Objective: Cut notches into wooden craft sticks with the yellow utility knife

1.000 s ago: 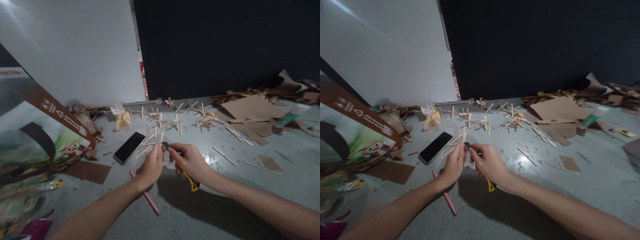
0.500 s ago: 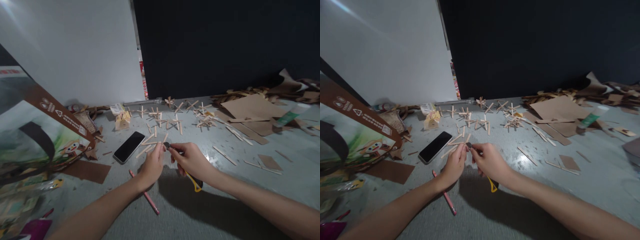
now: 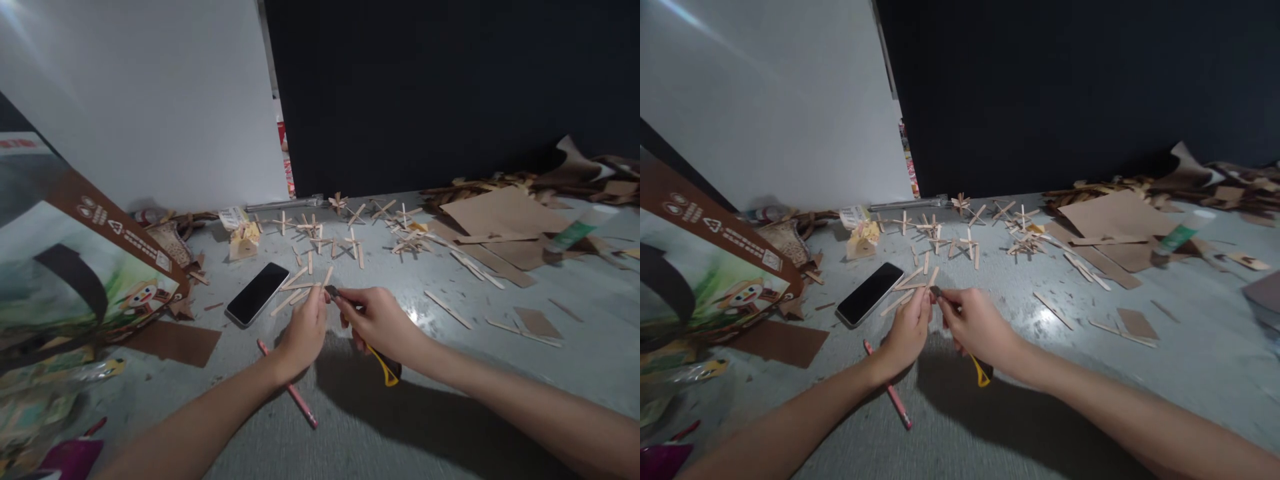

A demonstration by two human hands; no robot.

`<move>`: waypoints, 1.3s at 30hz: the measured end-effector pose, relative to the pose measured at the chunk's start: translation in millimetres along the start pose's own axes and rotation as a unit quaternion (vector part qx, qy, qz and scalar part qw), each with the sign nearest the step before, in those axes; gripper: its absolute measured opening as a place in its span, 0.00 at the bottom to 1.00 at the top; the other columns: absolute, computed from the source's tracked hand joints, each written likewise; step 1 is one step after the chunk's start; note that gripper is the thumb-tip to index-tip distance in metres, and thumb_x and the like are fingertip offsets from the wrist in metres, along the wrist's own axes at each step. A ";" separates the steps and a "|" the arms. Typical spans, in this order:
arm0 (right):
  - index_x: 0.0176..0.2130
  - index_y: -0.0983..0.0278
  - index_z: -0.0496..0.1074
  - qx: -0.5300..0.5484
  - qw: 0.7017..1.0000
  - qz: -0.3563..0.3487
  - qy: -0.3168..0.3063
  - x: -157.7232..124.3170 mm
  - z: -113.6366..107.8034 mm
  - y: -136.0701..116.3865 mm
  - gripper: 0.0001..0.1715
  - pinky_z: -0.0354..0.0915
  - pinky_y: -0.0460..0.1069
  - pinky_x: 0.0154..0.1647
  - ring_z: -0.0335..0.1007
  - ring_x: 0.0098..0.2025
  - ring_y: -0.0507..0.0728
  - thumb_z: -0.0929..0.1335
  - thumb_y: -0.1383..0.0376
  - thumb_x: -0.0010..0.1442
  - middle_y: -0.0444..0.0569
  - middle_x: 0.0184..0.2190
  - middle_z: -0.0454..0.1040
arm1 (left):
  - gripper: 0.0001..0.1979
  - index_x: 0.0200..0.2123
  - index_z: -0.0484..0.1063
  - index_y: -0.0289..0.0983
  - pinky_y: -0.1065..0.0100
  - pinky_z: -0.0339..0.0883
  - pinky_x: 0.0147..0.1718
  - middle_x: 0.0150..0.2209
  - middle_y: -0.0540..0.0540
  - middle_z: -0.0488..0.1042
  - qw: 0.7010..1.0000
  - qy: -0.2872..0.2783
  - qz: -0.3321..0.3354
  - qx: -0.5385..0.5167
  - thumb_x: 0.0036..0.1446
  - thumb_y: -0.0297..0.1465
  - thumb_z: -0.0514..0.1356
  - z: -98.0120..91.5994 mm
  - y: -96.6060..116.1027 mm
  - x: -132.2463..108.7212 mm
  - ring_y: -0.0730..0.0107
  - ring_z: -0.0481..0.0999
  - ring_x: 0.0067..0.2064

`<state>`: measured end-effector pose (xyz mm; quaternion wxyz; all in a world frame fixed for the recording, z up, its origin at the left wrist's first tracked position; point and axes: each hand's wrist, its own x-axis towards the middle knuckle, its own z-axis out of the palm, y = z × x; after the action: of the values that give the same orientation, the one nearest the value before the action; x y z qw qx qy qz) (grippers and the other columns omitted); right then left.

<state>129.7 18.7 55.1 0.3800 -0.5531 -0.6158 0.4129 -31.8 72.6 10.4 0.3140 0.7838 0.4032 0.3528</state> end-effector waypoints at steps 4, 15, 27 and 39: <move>0.27 0.61 0.66 0.104 0.993 0.050 -0.022 0.7 3.1 -1.8 0.20 0.62 0.43 0.12 0.65 0.12 0.50 0.64 0.52 0.67 0.38 0.15 0.64 | 0.11 0.38 0.63 0.41 0.67 0.59 0.30 0.27 0.51 0.69 1.000 0.001 -0.005 -0.008 0.72 0.34 0.44 0.3 0.6 -0.4 0.68 0.70 0.27; 0.28 0.62 0.68 0.226 0.972 0.049 -0.046 -0.6 10.3 0.1 0.24 0.66 0.44 0.14 0.67 0.14 0.51 0.66 0.46 0.64 0.40 0.14 0.68 | 0.17 0.33 0.60 0.41 0.68 0.56 0.28 0.23 0.54 0.63 0.999 0.022 -0.008 -0.041 0.73 0.41 0.44 0.3 2.9 -1.1 0.71 0.65 0.25; 0.28 0.62 0.68 0.148 0.984 0.050 -0.085 6.7 -7.8 -0.8 0.22 0.64 0.43 0.12 0.63 0.13 0.49 0.68 0.50 0.64 0.38 0.14 0.64 | 0.20 0.31 0.58 0.41 0.67 0.55 0.28 0.23 0.55 0.59 0.995 0.001 -0.031 -0.090 0.73 0.45 0.44 2.8 -3.6 -0.6 0.71 0.61 0.25; 0.35 0.65 0.74 0.212 0.965 0.048 -0.146 17.9 -24.4 13.8 0.20 0.61 0.42 0.13 0.64 0.15 0.47 0.70 0.49 0.63 0.39 0.22 0.70 | 0.24 0.30 0.57 0.41 0.69 0.55 0.24 0.21 0.56 0.57 0.983 -0.043 -0.057 -0.172 0.70 0.53 0.46 2.3 -8.4 1.1 0.73 0.58 0.23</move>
<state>155.5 39.3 51.6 0.3740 -0.4223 -0.5359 0.6282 -32.9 77.1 2.9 0.4805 0.7081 0.3672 0.3645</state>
